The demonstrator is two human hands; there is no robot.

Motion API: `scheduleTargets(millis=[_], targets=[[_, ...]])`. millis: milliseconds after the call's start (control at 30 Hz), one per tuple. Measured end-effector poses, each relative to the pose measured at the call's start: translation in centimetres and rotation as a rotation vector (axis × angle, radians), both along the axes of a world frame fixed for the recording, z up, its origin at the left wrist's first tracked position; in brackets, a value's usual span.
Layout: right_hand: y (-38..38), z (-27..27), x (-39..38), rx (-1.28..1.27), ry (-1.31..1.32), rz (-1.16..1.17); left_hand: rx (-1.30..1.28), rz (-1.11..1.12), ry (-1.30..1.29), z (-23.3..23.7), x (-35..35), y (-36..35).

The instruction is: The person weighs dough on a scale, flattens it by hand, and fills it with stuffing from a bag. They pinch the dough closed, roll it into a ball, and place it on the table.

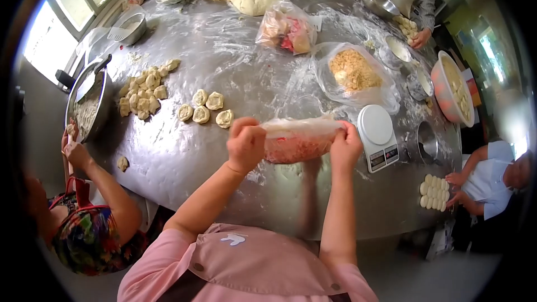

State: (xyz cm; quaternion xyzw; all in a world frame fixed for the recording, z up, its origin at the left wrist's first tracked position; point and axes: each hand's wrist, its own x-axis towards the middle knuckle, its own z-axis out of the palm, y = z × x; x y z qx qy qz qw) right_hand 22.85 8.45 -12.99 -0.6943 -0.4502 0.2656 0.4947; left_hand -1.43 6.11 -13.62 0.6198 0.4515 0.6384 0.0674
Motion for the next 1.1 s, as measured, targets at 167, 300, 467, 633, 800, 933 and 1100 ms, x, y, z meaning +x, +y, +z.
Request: scheduleTargets(millis=[167,300,467,633,800,933,1100], targets=[[-1.6,-0.6,0.4,-0.162,0.111,-0.024,-0.339,0.096,-0.051,-2.4,-0.1,-1.1],[-3.4,3.0,-3.9,-0.039,-0.176,0.282,-0.752,-0.146,0.061,1.9,0.5,-1.2],[-1.1,0.2,-6.3,-0.033,-0.694,0.250,-0.601,0.002,0.472,2.9,2.7,0.0],[-0.2,1.3,-7.3,-0.337,-0.638,0.264,-0.484,-0.035,0.071,1.9,2.1,-1.3],[-1.0,1.4,-7.6,-0.247,-0.554,0.242,-0.572,-0.026,0.147,3.0,1.7,-3.6],[-2.6,1.5,-8.0,-0.055,-0.341,0.253,-0.579,0.012,0.197,4.6,3.1,-3.9],[-4.4,2.9,-7.5,0.254,-0.205,0.162,-0.727,0.024,0.191,2.9,2.8,-2.5]])
